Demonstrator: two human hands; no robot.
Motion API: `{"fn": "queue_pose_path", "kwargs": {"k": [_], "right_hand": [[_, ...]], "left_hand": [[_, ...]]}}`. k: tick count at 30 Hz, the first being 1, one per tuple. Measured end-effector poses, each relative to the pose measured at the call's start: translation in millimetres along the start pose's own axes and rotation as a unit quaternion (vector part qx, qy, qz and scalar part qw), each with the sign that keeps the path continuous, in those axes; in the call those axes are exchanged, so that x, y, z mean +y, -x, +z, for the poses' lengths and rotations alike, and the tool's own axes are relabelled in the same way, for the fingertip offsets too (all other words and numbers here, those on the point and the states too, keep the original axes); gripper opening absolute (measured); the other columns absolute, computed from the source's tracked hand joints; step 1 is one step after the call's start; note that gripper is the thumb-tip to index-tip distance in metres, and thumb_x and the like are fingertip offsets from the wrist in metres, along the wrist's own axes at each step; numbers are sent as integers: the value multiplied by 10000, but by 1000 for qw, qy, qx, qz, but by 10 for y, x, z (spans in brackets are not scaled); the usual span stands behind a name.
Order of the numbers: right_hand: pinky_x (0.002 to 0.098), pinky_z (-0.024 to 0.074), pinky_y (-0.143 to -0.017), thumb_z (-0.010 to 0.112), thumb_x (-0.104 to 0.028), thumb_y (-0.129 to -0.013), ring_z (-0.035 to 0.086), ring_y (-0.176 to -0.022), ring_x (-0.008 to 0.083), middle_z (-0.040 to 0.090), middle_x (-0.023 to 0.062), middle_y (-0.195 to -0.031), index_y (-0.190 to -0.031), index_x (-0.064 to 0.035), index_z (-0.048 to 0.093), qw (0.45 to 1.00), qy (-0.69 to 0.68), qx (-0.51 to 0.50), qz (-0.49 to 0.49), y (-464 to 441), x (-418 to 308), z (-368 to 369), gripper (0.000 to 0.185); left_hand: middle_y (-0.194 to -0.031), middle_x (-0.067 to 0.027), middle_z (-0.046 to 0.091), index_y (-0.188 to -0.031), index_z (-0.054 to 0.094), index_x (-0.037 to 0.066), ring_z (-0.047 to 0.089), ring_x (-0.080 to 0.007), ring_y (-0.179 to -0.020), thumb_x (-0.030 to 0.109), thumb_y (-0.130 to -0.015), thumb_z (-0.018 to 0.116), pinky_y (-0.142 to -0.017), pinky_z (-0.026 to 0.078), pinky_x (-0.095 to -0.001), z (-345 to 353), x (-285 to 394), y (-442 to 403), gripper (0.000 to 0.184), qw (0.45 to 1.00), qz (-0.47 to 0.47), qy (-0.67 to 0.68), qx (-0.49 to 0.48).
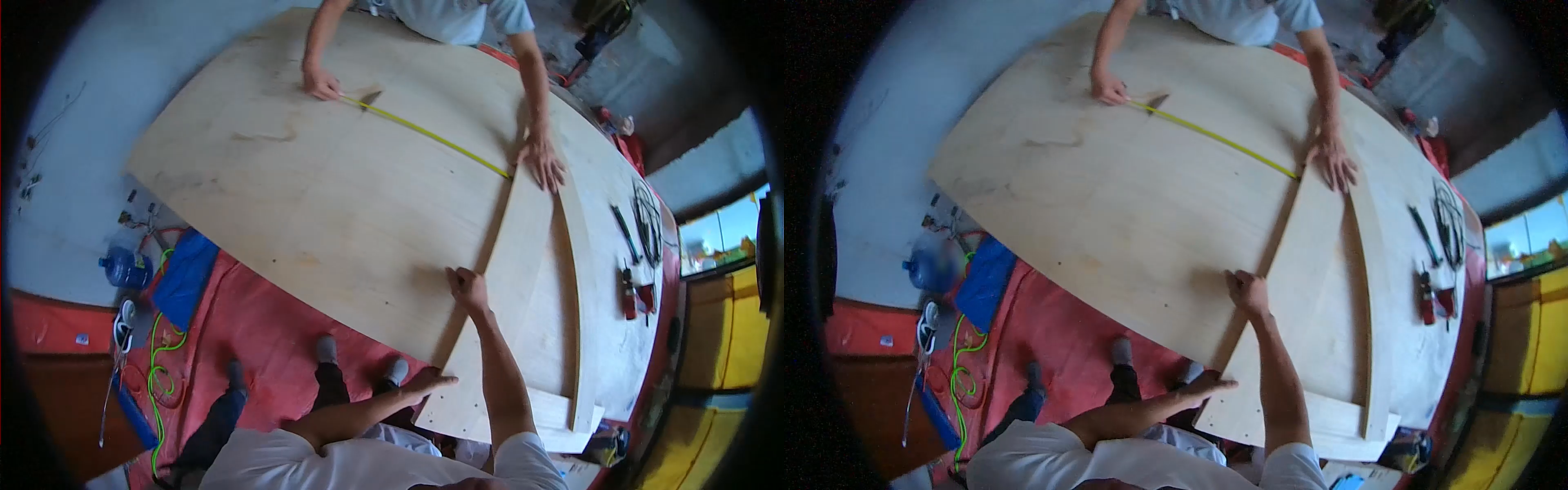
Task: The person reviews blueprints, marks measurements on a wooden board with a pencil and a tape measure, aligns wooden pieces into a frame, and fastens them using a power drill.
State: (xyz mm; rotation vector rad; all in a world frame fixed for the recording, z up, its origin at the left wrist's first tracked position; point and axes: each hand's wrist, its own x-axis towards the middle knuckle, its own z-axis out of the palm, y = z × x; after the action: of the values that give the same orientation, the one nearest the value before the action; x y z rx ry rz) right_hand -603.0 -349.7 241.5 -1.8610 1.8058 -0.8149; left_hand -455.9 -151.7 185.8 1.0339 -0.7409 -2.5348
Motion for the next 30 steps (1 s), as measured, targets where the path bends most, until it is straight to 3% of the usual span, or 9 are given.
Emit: {"fn": "queue_pose_path", "kwargs": {"k": [10,12,14,17,20,23,26,27,30], "right_hand": [[386,323,-440,659,-279,-937,296,-442,227,376,148,-493,-591,-4,480,999,-21,47,-11,-36,-143,-2,477],[374,298,-433,675,-243,-928,250,-470,185,325,131,-499,-590,1,458,998,-42,50,22,-56,-178,-68,470],[373,284,-432,671,-242,-931,236,-475,176,305,123,-500,-585,2,439,996,-60,55,27,-36,-138,-126,482],[386,352,-454,648,-298,-940,335,-432,240,394,157,-496,-609,-5,506,998,-15,37,39,-38,-104,-87,464],[367,269,-435,666,-233,-933,227,-478,153,262,100,-499,-572,-1,413,998,-52,45,9,-9,-203,-94,498],[344,281,-449,647,-234,-950,273,-521,99,308,42,-509,-595,-11,434,993,-93,50,54,64,-101,-131,470],[303,354,-499,633,-242,-958,379,-561,80,464,3,-558,-668,-10,540,963,-213,119,113,151,176,-154,383],[267,375,-539,610,-226,-978,416,-654,52,495,-50,-657,-722,-7,575,955,-222,150,126,192,256,-253,338],[255,462,-755,568,-202,-1004,555,-788,97,615,32,-836,-993,-3,638,900,-295,283,151,297,575,-611,211]], "left_hand": [[-1123,-104,682,-1193,624,-17,629,-202,-1027,355,-783,815,-895,479,-350,-28,-48,-53,585,1000,-23,7,-3],[-1115,-97,679,-1200,619,-3,635,-200,-1018,340,-777,819,-902,490,-365,-19,-69,-55,580,999,-21,39,-7],[-1148,-122,664,-1226,599,-21,625,-220,-1044,321,-820,781,-943,475,-379,15,44,44,561,999,-15,46,-14],[-1171,-120,655,-1263,578,-20,614,-225,-1074,303,-826,778,-959,468,-390,67,165,121,579,999,-25,29,1],[-1171,-123,655,-1269,573,-24,612,-226,-1079,307,-825,779,-959,468,-394,85,240,131,591,999,-36,8,16],[-1171,-127,655,-1265,576,-27,613,-228,-1078,324,-822,781,-960,469,-398,91,220,146,601,999,-31,4,21],[-1166,-131,655,-1254,582,-30,617,-231,-1069,347,-815,783,-951,470,-396,83,173,114,612,1000,-16,10,22],[-1163,-132,655,-1249,585,-31,618,-232,-1065,355,-813,784,-946,471,-395,78,141,101,615,1000,-11,12,23],[-1111,-110,664,-1191,611,-21,623,-210,-1024,378,-803,792,-908,478,-376,73,108,85,586,1000,-1,14,26]]}}
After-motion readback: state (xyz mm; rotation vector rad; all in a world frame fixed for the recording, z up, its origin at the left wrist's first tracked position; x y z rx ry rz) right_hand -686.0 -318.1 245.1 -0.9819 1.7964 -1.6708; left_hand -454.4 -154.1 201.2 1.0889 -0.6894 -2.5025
